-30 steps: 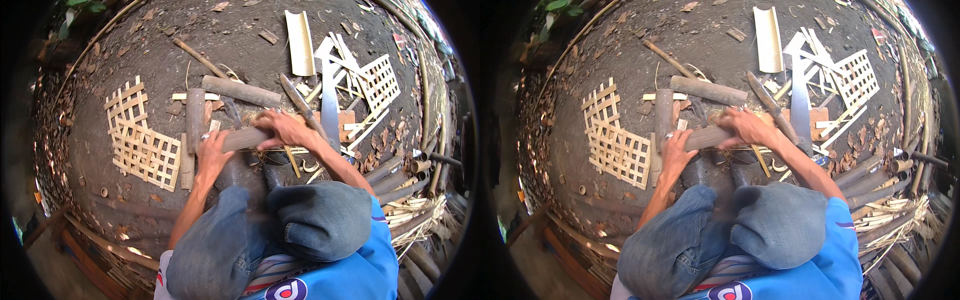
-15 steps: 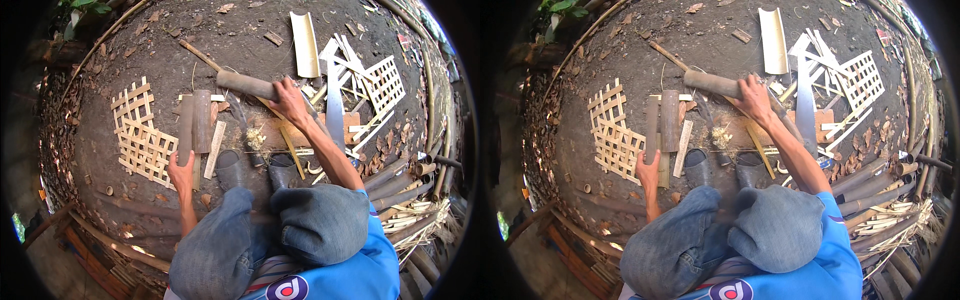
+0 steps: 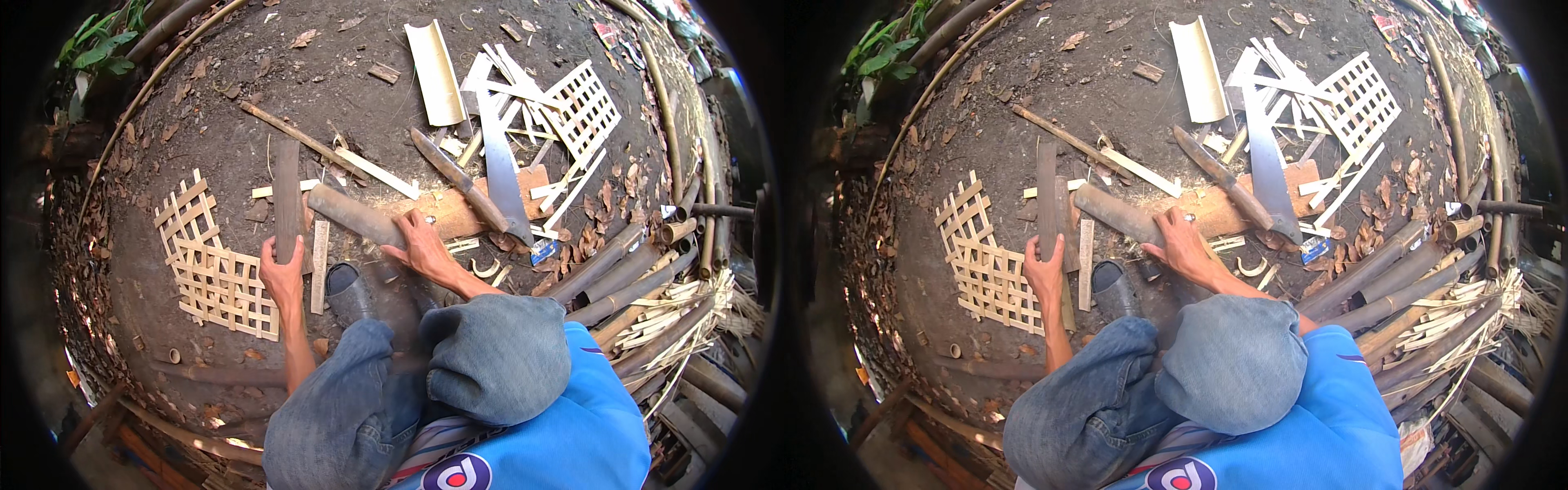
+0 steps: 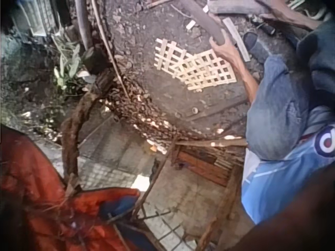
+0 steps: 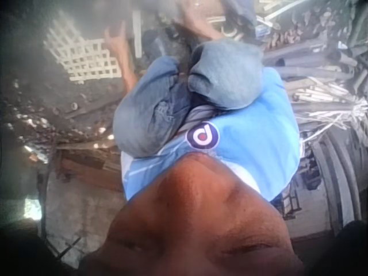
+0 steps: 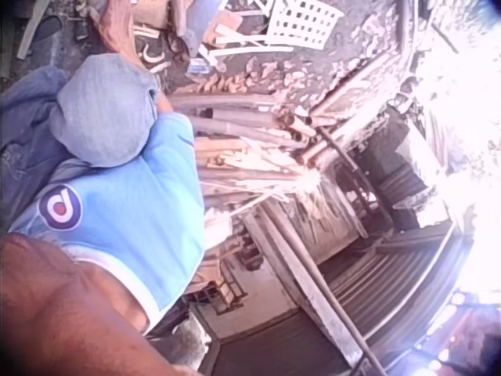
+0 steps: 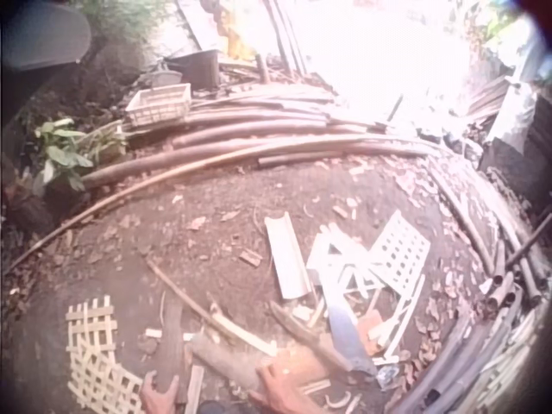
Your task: The person sits on the ground and uses a knife to split bamboo strips. They then weave the strips into a lattice pattern, adjusting and cutting pieces as needed.
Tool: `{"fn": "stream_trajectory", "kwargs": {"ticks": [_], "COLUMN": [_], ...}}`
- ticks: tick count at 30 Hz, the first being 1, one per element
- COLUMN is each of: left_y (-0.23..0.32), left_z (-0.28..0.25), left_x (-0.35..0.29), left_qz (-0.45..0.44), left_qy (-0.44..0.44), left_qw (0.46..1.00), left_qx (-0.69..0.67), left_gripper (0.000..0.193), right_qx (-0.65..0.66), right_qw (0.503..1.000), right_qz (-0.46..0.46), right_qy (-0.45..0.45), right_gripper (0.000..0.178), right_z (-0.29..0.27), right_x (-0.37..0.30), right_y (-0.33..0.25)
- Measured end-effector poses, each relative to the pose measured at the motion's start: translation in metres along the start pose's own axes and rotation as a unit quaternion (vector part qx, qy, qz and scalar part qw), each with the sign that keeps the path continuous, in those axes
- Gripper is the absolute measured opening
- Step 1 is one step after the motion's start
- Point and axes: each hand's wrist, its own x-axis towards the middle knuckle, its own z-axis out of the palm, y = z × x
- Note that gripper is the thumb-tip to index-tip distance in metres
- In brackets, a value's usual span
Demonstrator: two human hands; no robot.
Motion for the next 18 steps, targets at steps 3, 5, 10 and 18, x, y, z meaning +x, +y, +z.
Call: {"fn": "stream_trajectory", "kwargs": {"ticks": [3,5,10,18], "left_y": [-0.007,-0.016,-0.009,-0.003], "left_z": [-0.003,-0.003,0.004,0.026], "left_x": [0.001,-0.001,-0.006,0.001], "left_qz": [0.016,0.009,-0.031,0.111], "left_qy": [0.015,0.017,-0.014,-0.100], "left_qw": [1.000,1.000,0.999,0.989], "left_qx": [0.004,0.004,-0.014,0.017], "left_gripper": [0.044,0.044,0.045,0.050], "right_qx": [-0.024,-0.023,-0.165,0.572], "right_qw": [0.999,0.998,0.985,0.762], "right_qz": [-0.016,0.018,-0.006,0.302], "right_qy": [0.036,0.058,0.039,-0.001], "right_gripper": [0.037,0.031,0.024,0.025], "right_z": [-0.008,-0.008,-0.021,-0.075], "right_x": [0.015,0.038,0.071,0.068], "right_y": [-0.001,0.012,0.036,0.043]}}
